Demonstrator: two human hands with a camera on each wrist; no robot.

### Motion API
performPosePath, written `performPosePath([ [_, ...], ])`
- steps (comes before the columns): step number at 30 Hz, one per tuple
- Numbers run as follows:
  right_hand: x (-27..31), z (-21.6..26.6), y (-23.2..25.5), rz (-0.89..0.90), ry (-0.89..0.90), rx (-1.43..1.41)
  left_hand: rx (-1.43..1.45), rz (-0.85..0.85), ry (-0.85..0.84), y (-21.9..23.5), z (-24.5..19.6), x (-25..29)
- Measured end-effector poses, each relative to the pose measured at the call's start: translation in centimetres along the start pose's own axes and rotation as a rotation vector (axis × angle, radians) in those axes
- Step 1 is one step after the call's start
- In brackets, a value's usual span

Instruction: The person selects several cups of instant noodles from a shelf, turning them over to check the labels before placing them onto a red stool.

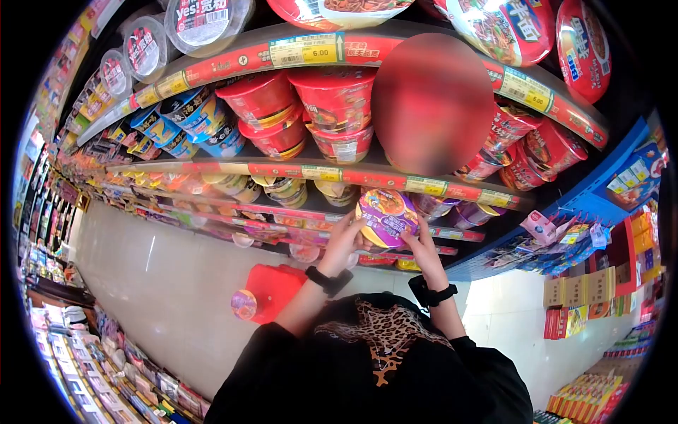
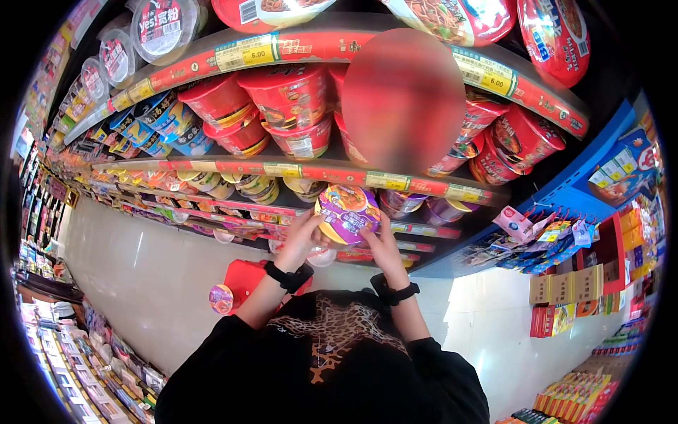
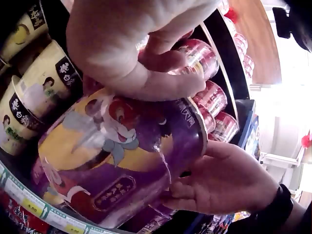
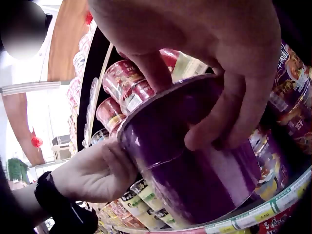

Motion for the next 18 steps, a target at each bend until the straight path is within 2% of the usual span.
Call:
performPosePath([
  [2,-0.3,-1.2,0.9,-0.016,0.018,0.040,-0.063,0.024,-0.031,0.2,-0.2,-0.1],
  [5,-0.3,-2.4,2.0,-0.040,0.045,0.318,-0.182,0.026,-0.133,-0.2,-1.2,0.4],
  [6,-0.2,-3.2,1.8,-0.045,0.000,0.210,-0.226,0.021,-0.175,-0.3,-1.6,0.8],
  [7,-0.1,-3.9,1.6,-0.037,-0.055,0.111,-0.374,0.036,-0.195,-0.5,-2.2,1.0],
  [9,0.2,-5.2,1.0,-0.016,-0.169,-0.085,-1.059,-0.145,-0.171,-0.4,-3.9,2.6],
  [12,0.5,-4.3,-0.6,0.018,-0.151,-0.102,-0.793,-0.002,-0.457,0.2,-2.9,2.4],
  [15,0.7,-2.1,-2.2,0.122,-0.209,-0.134,-0.060,0.006,-0.171,0.7,-2.1,3.3],
  [16,0.4,-1.8,-2.7,0.169,-0.234,-0.153,0.071,-0.042,-0.090,2.0,-1.0,3.8],
  [18,-0.5,-1.7,-3.0,0.199,-0.230,-0.247,0.159,-0.126,0.004,5.0,1.0,4.2],
])
Point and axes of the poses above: each hand's wrist, its own x-axis away from the middle knuckle, its own y-axis out of the back of the hand, z = x × y, the point moved 9 cm from there along -x, towards the middle knuckle, and after that the axes turned 9 degrees about z, right-handed, at the moved point
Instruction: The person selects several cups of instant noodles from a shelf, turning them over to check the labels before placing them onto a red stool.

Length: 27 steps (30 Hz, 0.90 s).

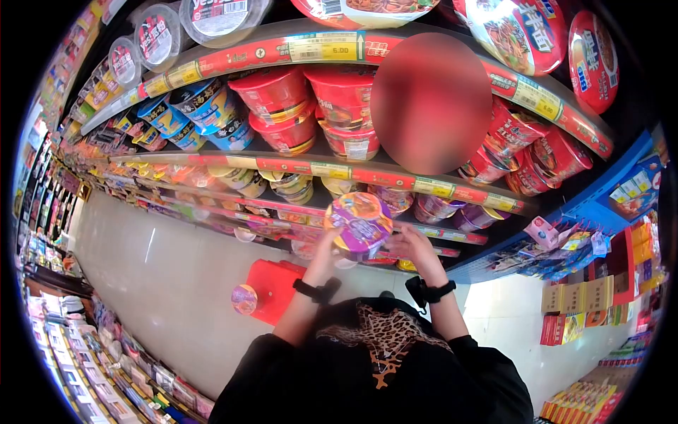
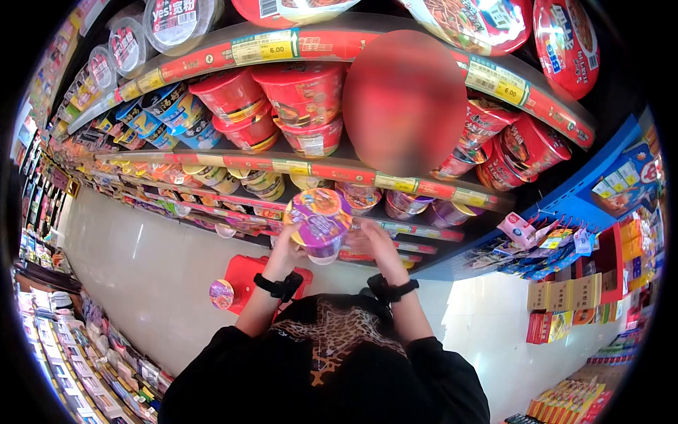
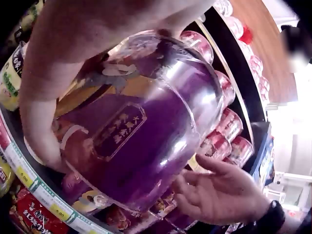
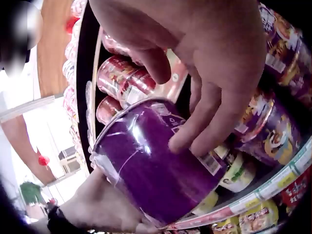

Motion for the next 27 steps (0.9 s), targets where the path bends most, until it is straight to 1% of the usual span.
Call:
performPosePath([
  [1,-0.6,-0.1,0.1,0.021,0.004,-0.045,0.041,-0.046,0.046,0.9,0.4,0.3],
  [2,-2.1,-1.1,1.4,-0.015,0.015,-0.094,0.055,-0.044,0.081,1.1,0.6,0.6],
  [5,-6.1,-1.4,3.6,-0.096,0.034,-0.202,0.044,-0.105,0.059,2.6,0.6,1.3],
  [6,-7.8,-2.8,5.0,-0.090,-0.040,-0.242,0.046,-0.083,0.075,2.8,0.8,1.3],
  [8,-9.1,-2.0,5.0,-0.088,0.000,-0.293,0.052,-0.043,0.111,3.2,1.4,1.7],
  [9,-9.7,-1.6,4.9,-0.087,0.017,-0.317,0.052,-0.024,0.099,2.9,1.1,2.0],
  [11,-10.8,-0.9,5.1,-0.097,0.046,-0.283,0.054,0.013,0.076,2.2,0.7,2.7],
  [13,-11.4,-0.3,5.3,-0.122,0.081,-0.275,0.043,0.011,0.066,1.6,0.0,3.5],
  [14,-11.5,0.1,5.8,-0.175,0.114,-0.278,0.036,0.011,0.061,1.2,-0.5,3.9],
  [17,-13.4,0.2,7.6,-0.098,0.160,-0.186,0.052,0.013,0.048,0.4,-1.5,4.6],
  [18,-13.5,0.6,8.1,-0.174,0.215,-0.200,0.041,0.012,0.044,0.7,-1.4,4.7],
  [21,-13.4,1.9,8.2,-0.251,0.337,-0.074,0.013,0.015,0.020,1.2,-1.6,4.5],
  [24,-14.4,1.4,9.3,-0.284,0.450,-0.093,0.011,0.008,0.003,1.0,-2.1,4.7],
  [26,-15.6,0.3,10.3,-0.317,0.375,-0.050,0.015,-0.011,0.022,1.5,-1.9,4.9],
  [27,-16.1,-0.1,10.8,-0.333,0.338,-0.028,-0.009,-0.019,0.006,1.6,-2.0,5.0],
])
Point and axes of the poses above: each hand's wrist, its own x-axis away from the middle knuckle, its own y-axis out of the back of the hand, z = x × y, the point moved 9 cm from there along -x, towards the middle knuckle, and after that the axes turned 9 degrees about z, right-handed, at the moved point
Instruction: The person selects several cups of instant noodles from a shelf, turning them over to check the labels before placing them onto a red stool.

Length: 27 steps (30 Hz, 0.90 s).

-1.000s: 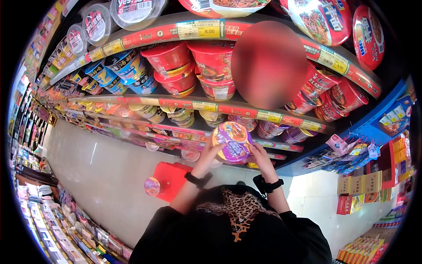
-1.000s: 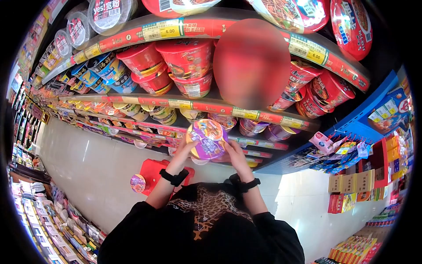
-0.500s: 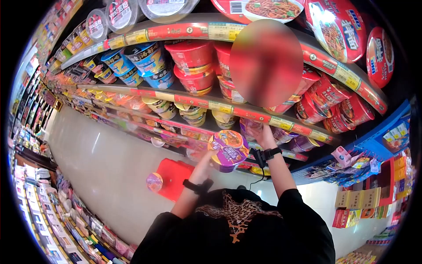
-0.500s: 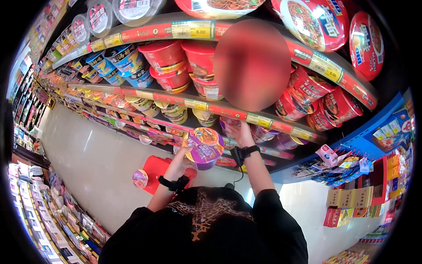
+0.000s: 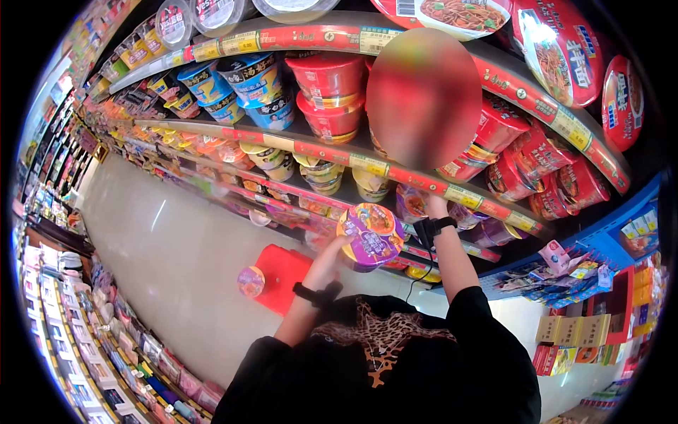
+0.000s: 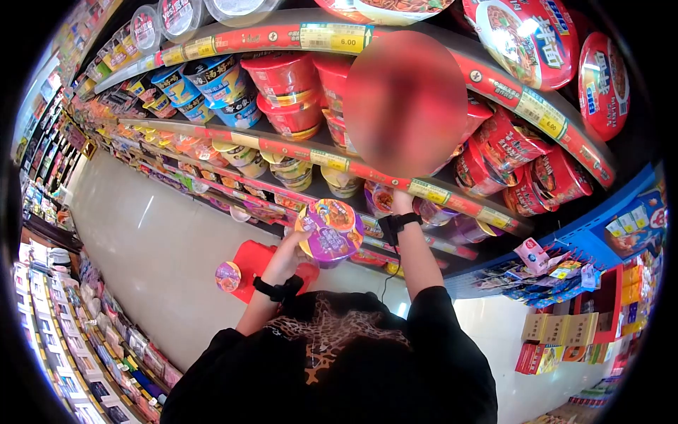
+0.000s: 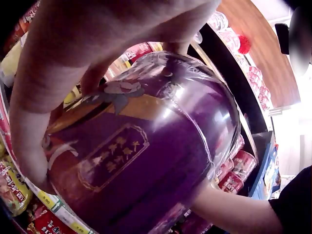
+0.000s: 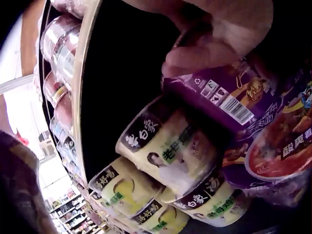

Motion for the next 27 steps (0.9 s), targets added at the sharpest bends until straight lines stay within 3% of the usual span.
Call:
performPosePath([
  [1,-0.8,-1.1,1.1,-0.070,-0.046,-0.078,-0.025,-0.006,-0.020,0.1,-0.2,0.0],
  [3,-3.2,-1.3,3.6,0.008,0.331,0.539,-0.052,-0.008,-0.048,0.3,-0.6,0.0],
  [6,-5.8,-3.9,6.3,0.105,0.422,0.760,-0.047,0.002,-0.053,0.7,-0.4,0.2],
  [7,-6.1,-3.8,6.4,0.074,0.452,0.751,-0.045,0.008,-0.054,0.7,-0.3,0.2],
  [10,-5.6,-2.6,5.5,-0.021,0.454,1.083,-0.028,0.010,-0.064,-0.3,-1.3,1.0],
  [20,-4.9,2.4,0.8,-0.126,0.370,1.018,-0.019,0.033,-0.072,0.3,-1.5,2.0],
  [27,-6.2,3.3,-0.4,-0.131,0.304,0.913,-0.015,0.003,-0.071,-0.6,-2.2,2.8],
])
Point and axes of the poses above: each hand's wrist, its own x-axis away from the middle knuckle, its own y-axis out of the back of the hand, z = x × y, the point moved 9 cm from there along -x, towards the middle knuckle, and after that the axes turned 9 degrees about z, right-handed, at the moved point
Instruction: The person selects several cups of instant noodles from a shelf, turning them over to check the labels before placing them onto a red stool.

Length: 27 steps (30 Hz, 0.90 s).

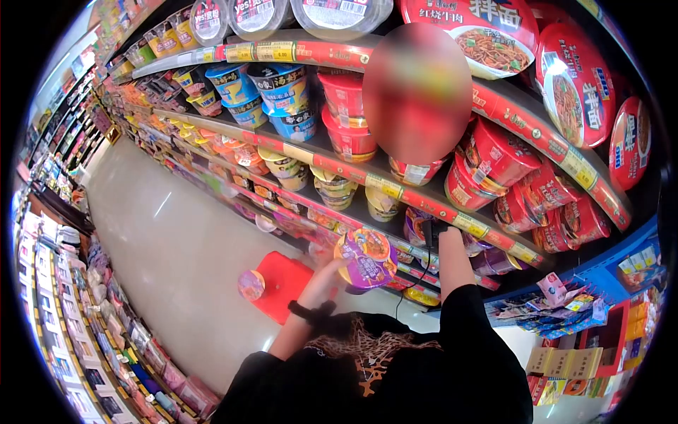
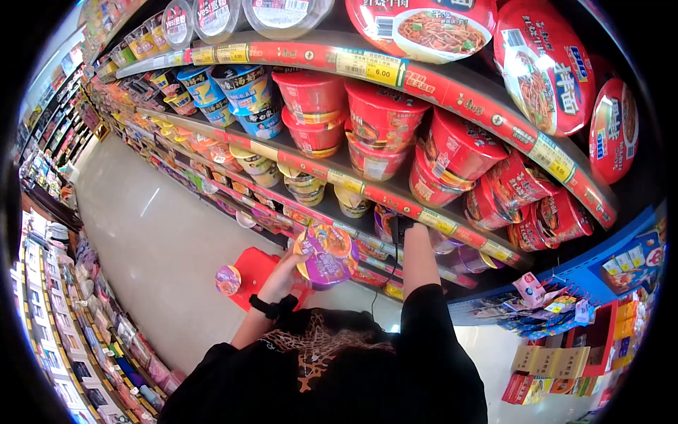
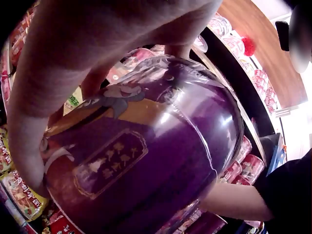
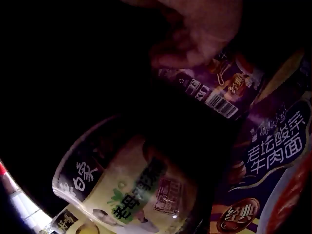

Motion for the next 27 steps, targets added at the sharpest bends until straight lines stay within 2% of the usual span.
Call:
performPosePath([
  [3,0.3,-0.1,-0.1,0.008,-0.028,-0.062,0.081,-0.092,-0.023,0.6,0.0,-0.1],
  [7,1.7,0.0,-0.4,0.042,-0.067,-0.202,-0.024,-0.026,0.081,0.8,1.1,-0.5],
  [10,3.3,0.0,-0.6,0.104,-0.125,-0.371,0.017,0.029,0.019,0.3,1.3,-1.6],
  [14,6.9,1.2,-1.3,0.264,-0.302,-0.694,-0.015,0.073,0.006,-1.0,1.4,-3.8],
  [17,9.5,2.2,-0.8,0.363,-0.407,-0.789,0.001,0.098,0.045,-2.6,1.4,-5.9],
  [18,8.8,-1.7,-2.2,0.452,-0.358,-0.711,0.042,0.125,0.054,-3.8,1.1,-6.7],
  [19,11.2,4.0,0.3,0.506,-0.327,-0.673,0.082,0.150,0.063,-5.1,1.0,-7.1],
  [20,12.5,5.3,1.6,0.474,-0.342,-0.744,0.120,0.125,0.094,-5.8,1.2,-7.4],
  [21,13.3,6.0,2.2,0.447,-0.346,-0.819,0.117,0.140,0.091,-6.0,1.7,-8.7],
  [24,15.8,5.4,4.5,0.450,-0.451,-0.731,0.127,0.171,0.076,-5.6,4.1,-11.8],
  [27,17.4,5.7,6.8,0.423,-0.402,-0.685,0.165,0.221,0.000,-6.5,5.4,-13.7],
])
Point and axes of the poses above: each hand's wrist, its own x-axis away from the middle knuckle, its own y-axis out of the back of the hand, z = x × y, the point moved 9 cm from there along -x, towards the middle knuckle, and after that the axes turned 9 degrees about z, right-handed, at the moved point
